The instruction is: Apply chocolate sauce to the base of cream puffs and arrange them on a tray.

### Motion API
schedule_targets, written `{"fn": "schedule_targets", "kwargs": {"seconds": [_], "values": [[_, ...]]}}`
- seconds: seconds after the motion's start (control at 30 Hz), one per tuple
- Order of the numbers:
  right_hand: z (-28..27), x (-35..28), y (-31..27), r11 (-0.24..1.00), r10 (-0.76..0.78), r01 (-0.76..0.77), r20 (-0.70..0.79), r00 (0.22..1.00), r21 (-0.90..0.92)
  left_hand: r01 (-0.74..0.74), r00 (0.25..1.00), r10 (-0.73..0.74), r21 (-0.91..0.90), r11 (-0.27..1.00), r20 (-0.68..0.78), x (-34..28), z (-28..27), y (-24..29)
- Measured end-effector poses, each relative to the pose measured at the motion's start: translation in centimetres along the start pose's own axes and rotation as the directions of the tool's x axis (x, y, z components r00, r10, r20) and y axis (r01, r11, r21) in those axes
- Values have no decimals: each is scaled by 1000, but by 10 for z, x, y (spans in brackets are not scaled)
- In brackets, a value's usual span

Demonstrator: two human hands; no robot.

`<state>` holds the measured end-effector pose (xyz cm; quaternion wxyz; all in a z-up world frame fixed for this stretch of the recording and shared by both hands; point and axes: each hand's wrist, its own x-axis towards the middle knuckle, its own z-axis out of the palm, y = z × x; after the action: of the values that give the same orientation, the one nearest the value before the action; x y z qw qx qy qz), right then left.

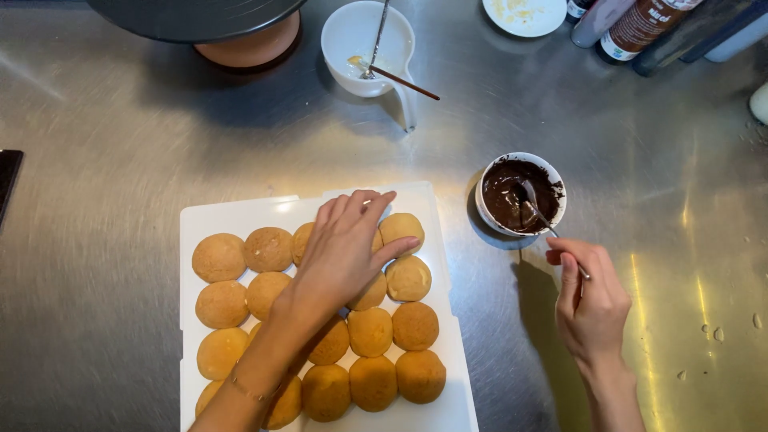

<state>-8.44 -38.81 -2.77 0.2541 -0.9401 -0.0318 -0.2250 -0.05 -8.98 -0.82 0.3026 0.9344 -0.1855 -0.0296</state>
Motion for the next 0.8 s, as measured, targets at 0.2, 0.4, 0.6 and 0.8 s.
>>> {"fn": "schedule_targets", "kwargs": {"seconds": [0.2,0.4,0.6,0.8], "values": [[2,-10,18,978,30,-18,-54,998,207,351,728,-389,-180,919,-564,-110,-82,1],[-9,-3,-8,799,361,-248,-106,927,548,678,678,-700,-177,713,-223,-174,-51,-67],[6,-10,45,191,807,-449,120,578,873,538,721,-616,-303,787,-318,-163,-52,-63],[11,-13,80,-550,777,-9,516,360,835,542,756,-565,-170,823,-330,-157,-52,-67]]}}
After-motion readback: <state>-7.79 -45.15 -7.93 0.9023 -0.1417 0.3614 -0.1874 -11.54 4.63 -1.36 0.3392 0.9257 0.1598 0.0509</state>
